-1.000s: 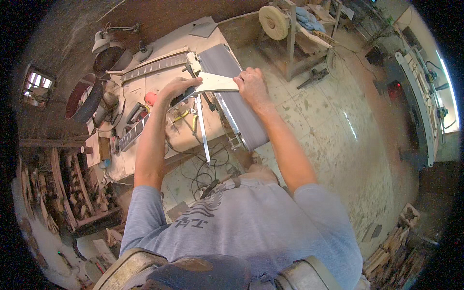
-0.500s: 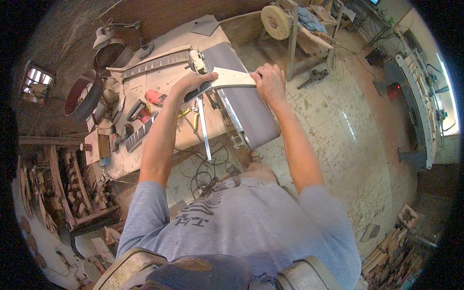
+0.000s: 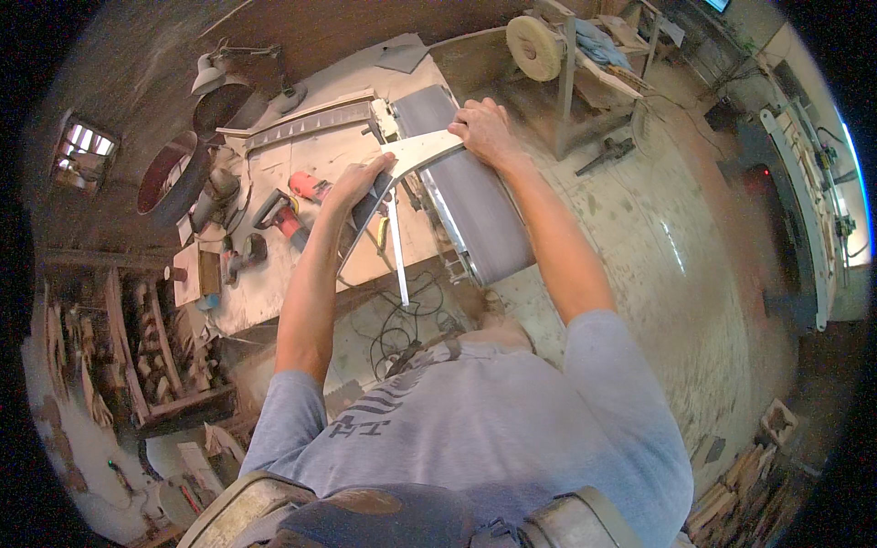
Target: The person measures the thickness of a guitar neck using a caliper and sands the headstock and neck on a belt sander, rotating the object to reach different sides.
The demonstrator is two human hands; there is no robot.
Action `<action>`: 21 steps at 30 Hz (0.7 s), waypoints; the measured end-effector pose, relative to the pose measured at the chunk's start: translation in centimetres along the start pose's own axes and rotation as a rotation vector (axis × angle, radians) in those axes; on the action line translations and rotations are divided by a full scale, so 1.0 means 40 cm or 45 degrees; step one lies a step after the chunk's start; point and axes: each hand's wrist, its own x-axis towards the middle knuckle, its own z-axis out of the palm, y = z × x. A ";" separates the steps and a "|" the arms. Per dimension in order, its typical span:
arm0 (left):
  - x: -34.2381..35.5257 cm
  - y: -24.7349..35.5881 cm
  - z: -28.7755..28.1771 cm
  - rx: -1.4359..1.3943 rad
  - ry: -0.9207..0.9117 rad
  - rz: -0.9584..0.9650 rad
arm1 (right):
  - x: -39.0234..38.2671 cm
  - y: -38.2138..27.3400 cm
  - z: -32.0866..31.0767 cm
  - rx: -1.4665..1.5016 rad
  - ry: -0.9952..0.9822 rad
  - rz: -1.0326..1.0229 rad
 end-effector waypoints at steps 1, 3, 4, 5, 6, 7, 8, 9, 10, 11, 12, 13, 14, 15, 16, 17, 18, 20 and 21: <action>-0.005 0.004 -0.002 0.010 -0.003 -0.002 | 0.005 -0.001 0.004 0.002 -0.007 -0.015; -0.010 0.018 -0.005 0.031 -0.013 -0.005 | 0.013 0.004 0.003 0.000 0.003 -0.016; -0.011 0.027 -0.002 0.077 0.000 -0.037 | 0.015 0.012 0.004 -0.002 0.007 -0.014; -0.010 0.039 0.003 0.124 0.012 -0.070 | 0.019 0.021 0.003 -0.003 0.001 -0.006; -0.007 0.048 0.009 0.172 0.023 -0.103 | 0.022 0.032 0.000 -0.005 -0.005 0.004; 0.003 0.046 0.013 0.167 0.026 -0.120 | 0.025 0.037 -0.004 -0.007 -0.012 0.011; 0.012 0.042 0.019 0.163 0.029 -0.138 | 0.026 0.043 -0.008 0.010 -0.018 0.013; 0.019 0.037 0.023 0.158 0.032 -0.155 | 0.028 0.049 -0.013 0.026 -0.023 0.015; 0.019 0.047 0.033 0.177 0.023 -0.145 | 0.025 0.060 -0.019 0.036 -0.029 0.027; 0.018 0.059 0.040 0.196 0.014 -0.135 | 0.024 0.069 -0.023 0.041 -0.023 0.019; 0.018 0.067 0.045 0.215 0.006 -0.125 | 0.026 0.076 -0.025 0.046 -0.016 0.011; 0.019 0.064 0.046 0.195 0.016 -0.131 | 0.030 0.077 -0.029 0.055 -0.009 -0.002; 0.023 0.058 0.047 0.174 0.027 -0.136 | 0.036 0.075 -0.032 0.047 -0.035 -0.016; 0.024 0.050 0.048 0.154 0.037 -0.141 | 0.044 0.072 -0.034 0.038 -0.061 -0.031; 0.031 0.035 0.045 0.132 0.048 -0.143 | 0.053 0.070 -0.033 0.027 -0.085 -0.044; 0.034 0.018 0.039 0.109 0.060 -0.145 | 0.062 0.064 -0.026 0.025 -0.083 -0.060; 0.038 0.002 0.030 0.087 0.071 -0.146 | 0.071 0.054 -0.016 0.024 -0.080 -0.077; 0.002 0.029 0.027 0.059 0.073 -0.116 | 0.076 0.050 -0.002 0.036 -0.090 -0.092; -0.010 0.041 0.023 0.045 0.074 -0.099 | 0.076 0.046 0.001 0.051 -0.101 -0.099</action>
